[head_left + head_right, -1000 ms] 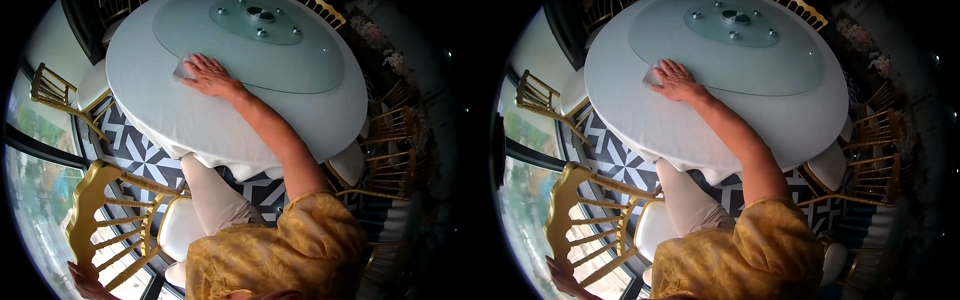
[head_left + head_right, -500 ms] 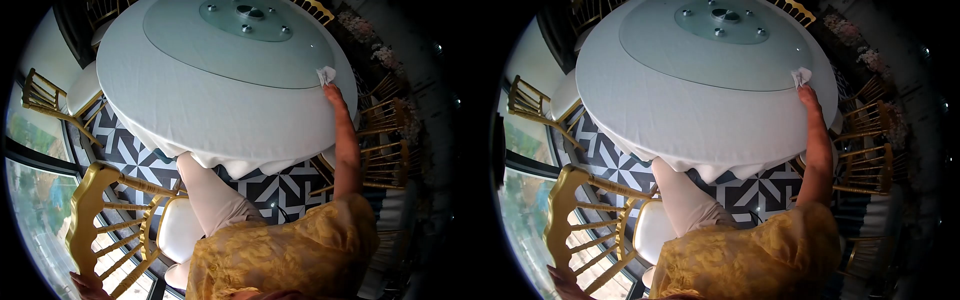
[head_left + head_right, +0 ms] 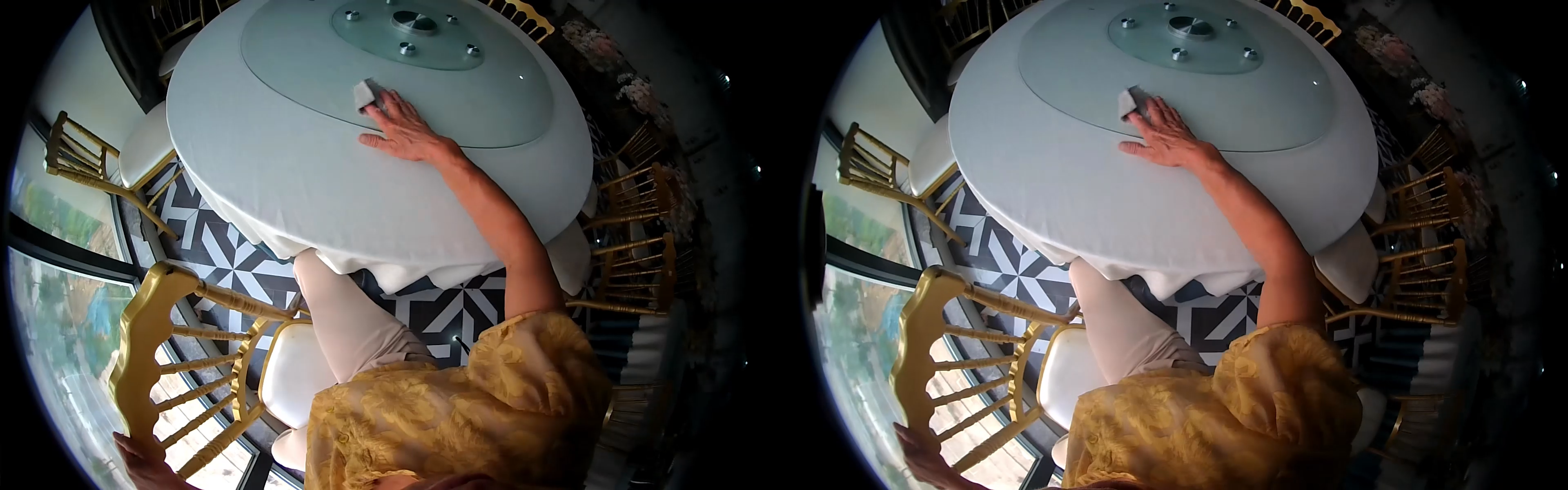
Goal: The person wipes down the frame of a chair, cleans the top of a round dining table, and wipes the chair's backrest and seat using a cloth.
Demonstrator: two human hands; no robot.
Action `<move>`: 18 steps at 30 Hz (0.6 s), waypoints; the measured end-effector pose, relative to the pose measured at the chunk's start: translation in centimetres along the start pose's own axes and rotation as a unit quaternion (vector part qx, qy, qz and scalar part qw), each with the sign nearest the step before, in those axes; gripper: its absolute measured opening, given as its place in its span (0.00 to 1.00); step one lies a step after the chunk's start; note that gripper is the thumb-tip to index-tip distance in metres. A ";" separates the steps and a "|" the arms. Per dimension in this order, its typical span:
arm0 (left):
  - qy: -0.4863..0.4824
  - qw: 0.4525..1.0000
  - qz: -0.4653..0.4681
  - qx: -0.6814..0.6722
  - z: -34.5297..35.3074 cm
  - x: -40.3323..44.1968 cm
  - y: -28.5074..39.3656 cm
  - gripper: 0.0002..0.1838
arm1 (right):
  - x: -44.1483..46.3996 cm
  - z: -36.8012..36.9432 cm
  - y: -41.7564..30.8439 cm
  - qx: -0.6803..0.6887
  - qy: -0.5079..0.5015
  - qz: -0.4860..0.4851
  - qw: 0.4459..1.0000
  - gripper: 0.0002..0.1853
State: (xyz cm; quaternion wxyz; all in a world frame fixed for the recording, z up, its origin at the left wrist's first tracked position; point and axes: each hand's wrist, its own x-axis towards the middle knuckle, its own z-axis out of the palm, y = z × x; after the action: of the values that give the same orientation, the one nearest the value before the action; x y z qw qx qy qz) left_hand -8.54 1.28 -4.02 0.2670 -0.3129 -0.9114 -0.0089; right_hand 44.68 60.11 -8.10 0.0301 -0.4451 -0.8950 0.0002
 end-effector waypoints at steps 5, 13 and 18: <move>-0.015 0.998 -0.065 0.007 -3.5 0.0 4.8 0.20 | -4.5 -1.2 2.6 -0.021 0.038 0.000 0.999 0.40; 0.058 0.993 -0.065 -0.084 -7.7 1.0 9.9 0.17 | -14.4 2.5 20.5 -0.169 0.012 0.243 0.955 0.28; 0.056 0.994 -0.063 -0.069 -7.4 0.6 9.5 0.21 | -14.6 1.0 18.9 -0.272 0.087 0.131 0.949 0.30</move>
State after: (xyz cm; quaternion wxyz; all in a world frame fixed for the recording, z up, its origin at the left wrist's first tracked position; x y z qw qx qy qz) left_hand 0.05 7.92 1.16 0.2944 -0.2716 -0.9100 -0.1066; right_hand 68.49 59.92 -10.38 -0.0144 -0.5480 -0.7889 -0.2779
